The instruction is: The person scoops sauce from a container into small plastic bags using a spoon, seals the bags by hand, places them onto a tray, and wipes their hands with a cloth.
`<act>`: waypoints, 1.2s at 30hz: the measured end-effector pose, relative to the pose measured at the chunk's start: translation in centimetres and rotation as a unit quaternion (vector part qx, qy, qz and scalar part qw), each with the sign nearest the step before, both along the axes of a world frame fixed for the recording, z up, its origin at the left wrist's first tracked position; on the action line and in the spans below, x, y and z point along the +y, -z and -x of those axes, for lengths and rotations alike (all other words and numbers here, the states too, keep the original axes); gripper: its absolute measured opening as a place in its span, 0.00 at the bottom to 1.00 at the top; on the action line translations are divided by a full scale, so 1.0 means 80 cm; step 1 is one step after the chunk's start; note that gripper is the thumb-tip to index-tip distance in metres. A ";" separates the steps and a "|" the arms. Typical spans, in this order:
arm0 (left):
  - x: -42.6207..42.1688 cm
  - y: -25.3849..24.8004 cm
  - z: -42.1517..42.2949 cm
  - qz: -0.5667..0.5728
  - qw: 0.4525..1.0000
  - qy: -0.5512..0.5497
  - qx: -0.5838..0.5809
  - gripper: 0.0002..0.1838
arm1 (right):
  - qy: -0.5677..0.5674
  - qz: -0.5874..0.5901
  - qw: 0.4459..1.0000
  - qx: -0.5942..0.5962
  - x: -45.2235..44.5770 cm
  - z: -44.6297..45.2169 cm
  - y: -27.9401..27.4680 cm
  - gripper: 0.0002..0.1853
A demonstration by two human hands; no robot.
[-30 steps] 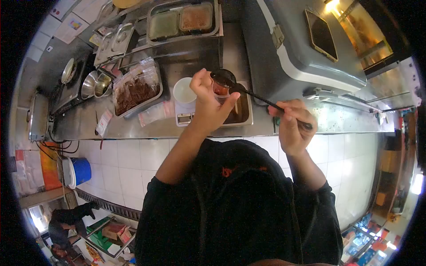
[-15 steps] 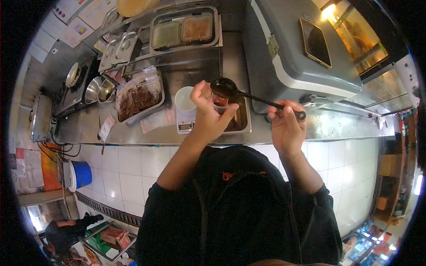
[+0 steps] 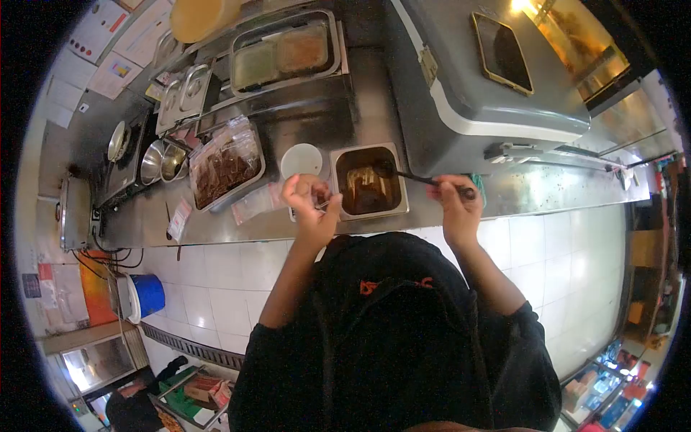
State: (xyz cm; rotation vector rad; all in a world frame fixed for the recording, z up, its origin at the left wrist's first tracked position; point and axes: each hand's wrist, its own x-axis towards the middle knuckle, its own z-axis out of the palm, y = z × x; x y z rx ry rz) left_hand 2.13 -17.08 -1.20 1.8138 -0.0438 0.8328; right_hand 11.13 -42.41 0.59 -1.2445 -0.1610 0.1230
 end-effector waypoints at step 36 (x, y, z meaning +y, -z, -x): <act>0.047 -0.062 0.378 0.218 0.963 0.145 0.063 0.38 | -0.470 0.152 0.692 -0.527 0.250 0.270 -0.120 0.08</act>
